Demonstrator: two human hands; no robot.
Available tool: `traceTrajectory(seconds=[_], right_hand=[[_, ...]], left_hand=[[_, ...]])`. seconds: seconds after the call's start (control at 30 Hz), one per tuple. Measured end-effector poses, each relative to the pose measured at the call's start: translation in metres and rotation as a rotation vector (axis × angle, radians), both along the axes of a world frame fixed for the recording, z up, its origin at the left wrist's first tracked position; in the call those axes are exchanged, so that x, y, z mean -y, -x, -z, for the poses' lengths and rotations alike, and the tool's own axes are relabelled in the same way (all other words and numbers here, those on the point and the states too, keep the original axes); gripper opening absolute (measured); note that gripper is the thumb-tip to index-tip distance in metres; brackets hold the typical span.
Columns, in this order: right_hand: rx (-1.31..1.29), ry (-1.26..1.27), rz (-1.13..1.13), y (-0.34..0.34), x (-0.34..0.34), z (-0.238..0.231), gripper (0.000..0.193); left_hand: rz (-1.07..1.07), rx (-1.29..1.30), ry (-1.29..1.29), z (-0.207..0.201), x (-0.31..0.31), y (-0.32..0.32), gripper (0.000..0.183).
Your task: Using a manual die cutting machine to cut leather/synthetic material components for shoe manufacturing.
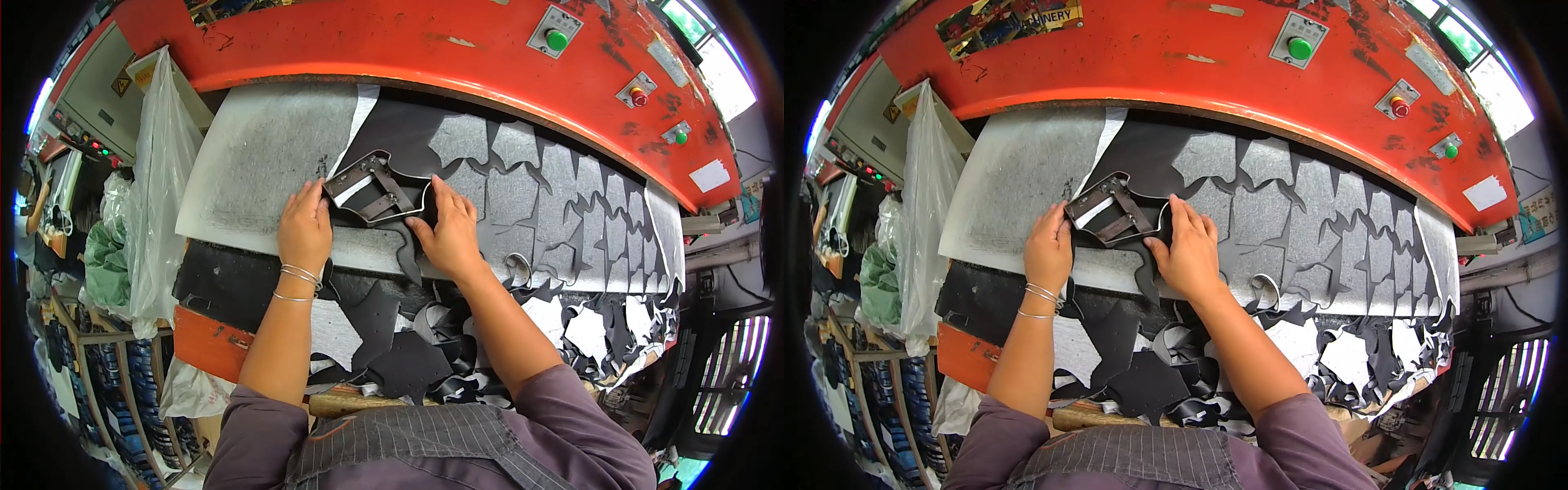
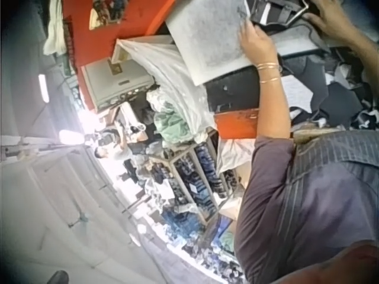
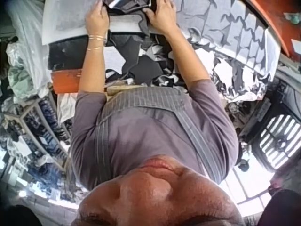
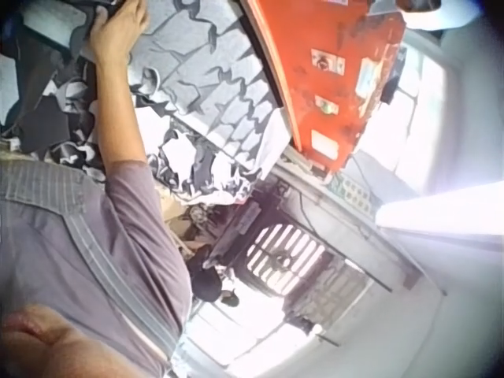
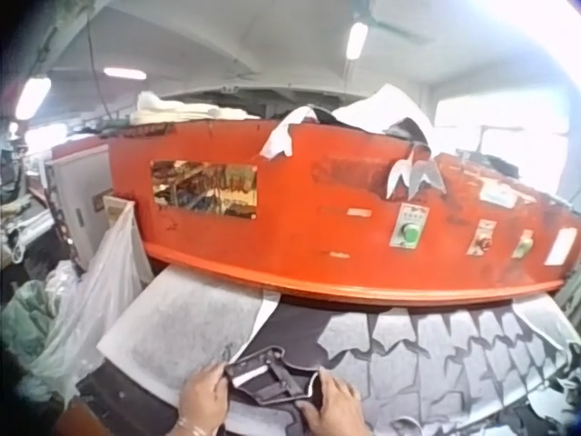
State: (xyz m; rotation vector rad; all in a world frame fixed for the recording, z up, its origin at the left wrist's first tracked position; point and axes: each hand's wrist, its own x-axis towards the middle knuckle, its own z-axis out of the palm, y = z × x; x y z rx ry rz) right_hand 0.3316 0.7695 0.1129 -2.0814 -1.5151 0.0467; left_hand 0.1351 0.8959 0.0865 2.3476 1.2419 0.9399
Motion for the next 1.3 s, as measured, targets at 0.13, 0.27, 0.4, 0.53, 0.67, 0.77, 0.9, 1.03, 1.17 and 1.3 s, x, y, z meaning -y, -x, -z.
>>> traceTrajectory(seconds=[0.13, 0.27, 0.4, 0.53, 0.67, 0.77, 0.9, 1.03, 1.17, 1.3], right_hand=[[-0.052, -0.035, -0.024, 0.002, 0.004, 0.005, 0.071], [-0.125, -0.086, 0.003, 0.003, 0.002, 0.004, 0.067], [-0.13, -0.099, -0.002, 0.001, 0.005, 0.006, 0.069], [-0.137, -0.053, -0.006, -0.001, 0.01, 0.001, 0.07], [-0.067, -0.122, -0.027, -0.004, 0.016, 0.0, 0.074], [-0.054, -0.122, -0.03, -0.01, 0.027, -0.008, 0.082], [-0.263, -0.218, 0.013, -0.034, 0.073, -0.061, 0.088], [-0.572, -0.684, 0.326, -0.117, 0.14, -0.116, 0.059], [-0.549, -1.176, 0.545, -0.329, 0.262, -0.171, 0.049], [-0.196, -1.054, 1.032, -0.377, 0.289, -0.194, 0.078]], left_hand=[[0.093, -0.001, 0.088, -0.002, -0.008, 0.007, 0.042], [0.206, -0.056, 0.115, -0.004, -0.013, 0.011, 0.053], [0.235, -0.09, 0.096, -0.007, -0.012, 0.018, 0.056], [0.243, -0.131, 0.099, -0.013, -0.004, 0.018, 0.059], [0.235, -0.164, 0.132, -0.023, 0.002, 0.015, 0.062], [0.26, -0.04, 0.356, -0.033, 0.008, 0.01, 0.066], [-0.003, 0.302, 0.127, -0.043, 0.035, 0.016, 0.063], [0.234, 0.286, 0.352, -0.091, 0.097, -0.042, 0.028], [0.817, 0.38, 0.13, -0.167, 0.169, -0.145, 0.023], [0.761, 0.232, -0.134, -0.231, 0.195, -0.181, 0.024]])
